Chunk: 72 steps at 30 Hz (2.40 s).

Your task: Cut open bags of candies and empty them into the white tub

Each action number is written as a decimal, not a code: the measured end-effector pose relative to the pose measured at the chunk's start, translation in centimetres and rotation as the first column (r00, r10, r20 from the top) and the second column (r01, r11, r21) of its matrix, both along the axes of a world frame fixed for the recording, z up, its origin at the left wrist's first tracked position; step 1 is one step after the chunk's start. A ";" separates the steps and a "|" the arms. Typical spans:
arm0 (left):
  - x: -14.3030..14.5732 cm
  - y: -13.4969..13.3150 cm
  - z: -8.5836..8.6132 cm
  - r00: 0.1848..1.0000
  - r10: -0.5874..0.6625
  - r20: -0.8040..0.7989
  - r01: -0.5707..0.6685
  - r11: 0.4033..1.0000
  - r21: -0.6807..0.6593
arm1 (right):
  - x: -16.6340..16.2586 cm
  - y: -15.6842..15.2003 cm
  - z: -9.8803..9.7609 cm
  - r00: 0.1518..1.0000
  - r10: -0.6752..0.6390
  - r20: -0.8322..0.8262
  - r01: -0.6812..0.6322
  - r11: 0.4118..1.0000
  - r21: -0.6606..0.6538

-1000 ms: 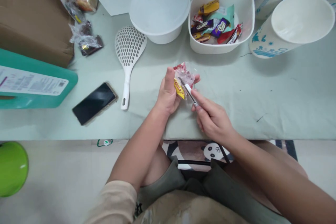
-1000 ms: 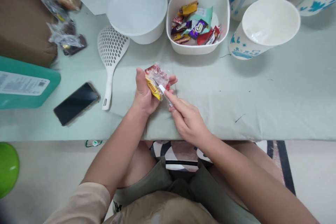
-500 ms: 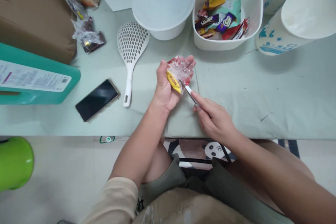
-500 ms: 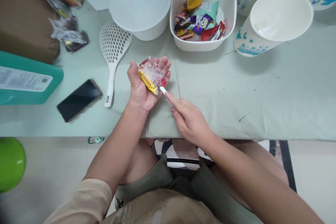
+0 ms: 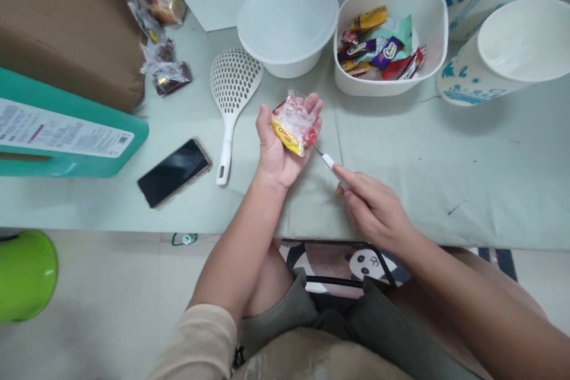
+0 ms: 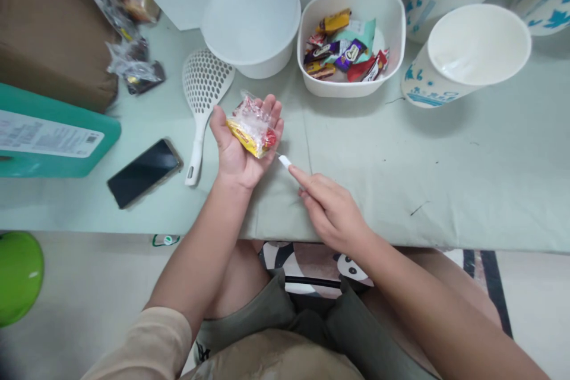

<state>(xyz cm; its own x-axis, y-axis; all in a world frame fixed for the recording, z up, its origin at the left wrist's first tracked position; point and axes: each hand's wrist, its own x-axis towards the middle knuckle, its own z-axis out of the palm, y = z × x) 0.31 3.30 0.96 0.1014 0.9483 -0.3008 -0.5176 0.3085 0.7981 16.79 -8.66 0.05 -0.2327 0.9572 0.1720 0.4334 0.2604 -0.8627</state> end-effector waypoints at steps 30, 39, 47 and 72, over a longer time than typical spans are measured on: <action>3.3 -3.2 -1.5 0.907 -0.415 0.069 0.417 0.909 -0.014 | 2.4 2.5 0.6 0.919 -0.391 0.042 0.390 0.920 0.035; 3.9 -3.2 -1.8 0.974 -0.215 0.077 0.211 0.976 0.056 | 1.9 1.2 1.5 0.911 -0.390 -0.132 0.411 0.840 0.354; 3.5 -3.8 -0.6 0.935 -0.230 0.268 0.252 0.966 -0.051 | -0.1 0.3 1.0 0.995 -0.035 0.091 -0.026 0.801 0.598; 2.3 -3.4 -0.9 0.738 -0.565 0.369 0.649 0.744 -0.159 | 3.2 2.4 1.0 0.882 -0.423 -0.207 0.402 0.905 -0.137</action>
<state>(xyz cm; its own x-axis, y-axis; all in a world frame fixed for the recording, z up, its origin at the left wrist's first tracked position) 2.62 -0.10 0.04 0.7454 0.5413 -0.3890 -0.3294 0.8065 0.4910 20.04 -6.30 1.08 0.2218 0.9715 0.0840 0.2754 0.0203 -0.9611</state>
